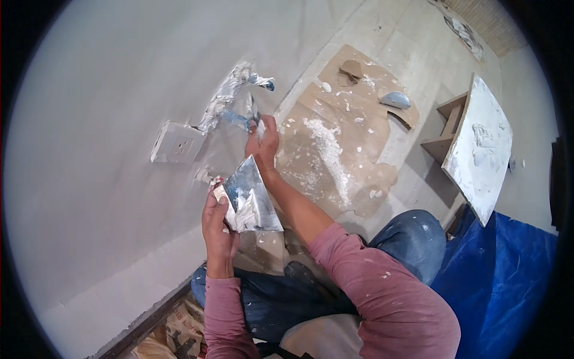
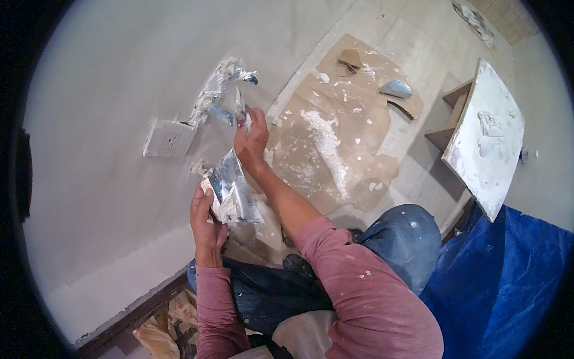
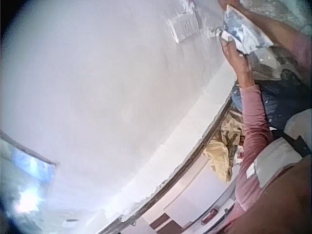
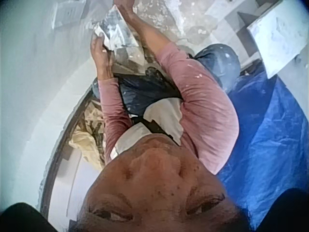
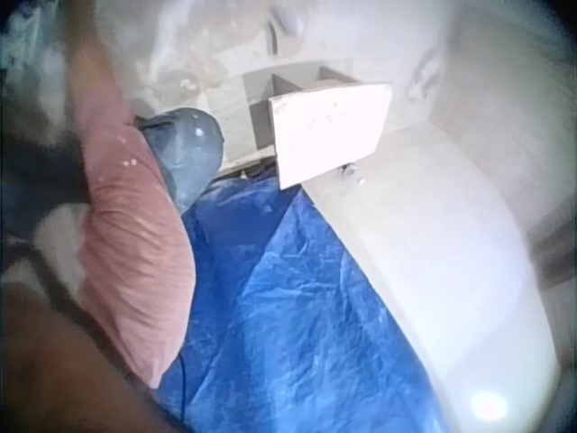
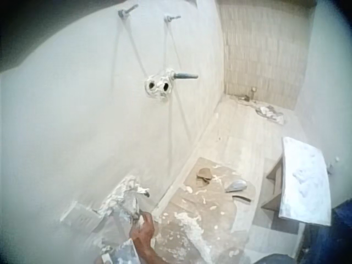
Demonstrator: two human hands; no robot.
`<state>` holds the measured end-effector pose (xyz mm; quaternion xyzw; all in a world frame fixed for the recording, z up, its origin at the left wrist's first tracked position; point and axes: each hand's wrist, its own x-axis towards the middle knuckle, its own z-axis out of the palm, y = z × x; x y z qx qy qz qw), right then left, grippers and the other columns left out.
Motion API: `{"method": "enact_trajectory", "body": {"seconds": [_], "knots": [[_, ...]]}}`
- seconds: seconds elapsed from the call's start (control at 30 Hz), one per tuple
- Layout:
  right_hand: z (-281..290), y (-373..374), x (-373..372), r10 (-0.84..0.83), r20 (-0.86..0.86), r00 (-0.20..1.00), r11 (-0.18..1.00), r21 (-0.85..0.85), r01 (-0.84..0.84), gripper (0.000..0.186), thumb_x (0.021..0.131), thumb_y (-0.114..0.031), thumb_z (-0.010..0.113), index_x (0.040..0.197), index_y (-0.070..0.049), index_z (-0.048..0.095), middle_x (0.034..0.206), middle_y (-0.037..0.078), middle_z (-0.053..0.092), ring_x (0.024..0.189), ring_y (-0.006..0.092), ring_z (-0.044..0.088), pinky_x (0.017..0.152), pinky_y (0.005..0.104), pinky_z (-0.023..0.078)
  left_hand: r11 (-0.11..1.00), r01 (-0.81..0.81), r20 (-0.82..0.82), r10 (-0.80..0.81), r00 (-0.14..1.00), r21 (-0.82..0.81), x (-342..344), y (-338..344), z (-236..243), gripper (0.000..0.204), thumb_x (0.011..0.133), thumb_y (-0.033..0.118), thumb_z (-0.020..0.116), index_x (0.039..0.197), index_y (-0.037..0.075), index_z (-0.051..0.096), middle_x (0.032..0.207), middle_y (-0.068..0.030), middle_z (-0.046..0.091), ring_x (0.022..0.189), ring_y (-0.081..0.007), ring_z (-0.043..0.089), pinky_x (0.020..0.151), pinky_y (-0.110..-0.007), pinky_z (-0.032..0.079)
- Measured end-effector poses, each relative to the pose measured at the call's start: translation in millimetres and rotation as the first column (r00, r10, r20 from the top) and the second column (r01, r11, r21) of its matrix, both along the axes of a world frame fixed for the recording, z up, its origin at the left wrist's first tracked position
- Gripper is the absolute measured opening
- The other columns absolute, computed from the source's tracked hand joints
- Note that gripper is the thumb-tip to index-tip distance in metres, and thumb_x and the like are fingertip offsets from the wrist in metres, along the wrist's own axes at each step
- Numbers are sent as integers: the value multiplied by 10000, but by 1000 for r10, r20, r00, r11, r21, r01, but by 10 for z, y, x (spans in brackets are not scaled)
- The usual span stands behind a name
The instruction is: The person applies plaster to the wall using a putty knife, mixes and scrapes plaster between two putty knives, and spreads plaster around the pipes on the wall.
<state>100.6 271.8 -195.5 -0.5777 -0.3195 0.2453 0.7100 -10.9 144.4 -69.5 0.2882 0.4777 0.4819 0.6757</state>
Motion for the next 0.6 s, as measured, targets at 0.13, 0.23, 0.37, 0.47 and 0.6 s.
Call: {"method": "enact_trajectory", "body": {"seconds": [0.13,0.23,0.37,0.47,0.6], "knots": [[-256,36,-27,-164,-153,974,930,-353,101,273,934,-167,600,1072,67,626,1034,272,659,990,440,633,881,470,475,999,-38,-18,39,999,33,-116,-68,-10,390,1022,122,485,1391,-4,495,1254,-107,636,1117,-185,639,981,-334,502],[-677,251,104,-180,-192,965,811,-584,35,332,919,-204,609,1064,93,643,1077,299,670,1049,459,633,910,486,471,998,-46,-26,47,999,39,-128,-86,52,352,1019,122,493,1343,-11,531,1223,-107,655,1092,-181,650,960,-326,511],[-1002,466,173,-203,-249,947,785,-620,5,379,906,-227,618,1077,109,649,1086,314,676,1080,471,630,936,492,469,997,-55,0,55,998,62,-188,-114,16,317,1016,115,500,1299,-17,549,1200,-111,670,1066,-180,663,951,-327,518],[-1023,596,133,-136,-340,931,760,-638,-122,370,917,-217,602,1080,111,651,1089,313,677,1087,460,634,948,476,473,997,-54,2,54,999,63,-259,-134,-7,310,1015,110,499,1293,-18,551,1197,-113,671,1060,-181,666,955,-330,520],[-888,746,233,-155,-491,857,878,-466,-108,378,929,-178,590,1205,79,608,1134,278,660,1083,435,632,961,452,459,997,-65,16,64,998,49,-214,-103,-53,324,1014,107,494,1307,-21,544,1200,-115,670,1067,-186,665,963,-334,520]]}}
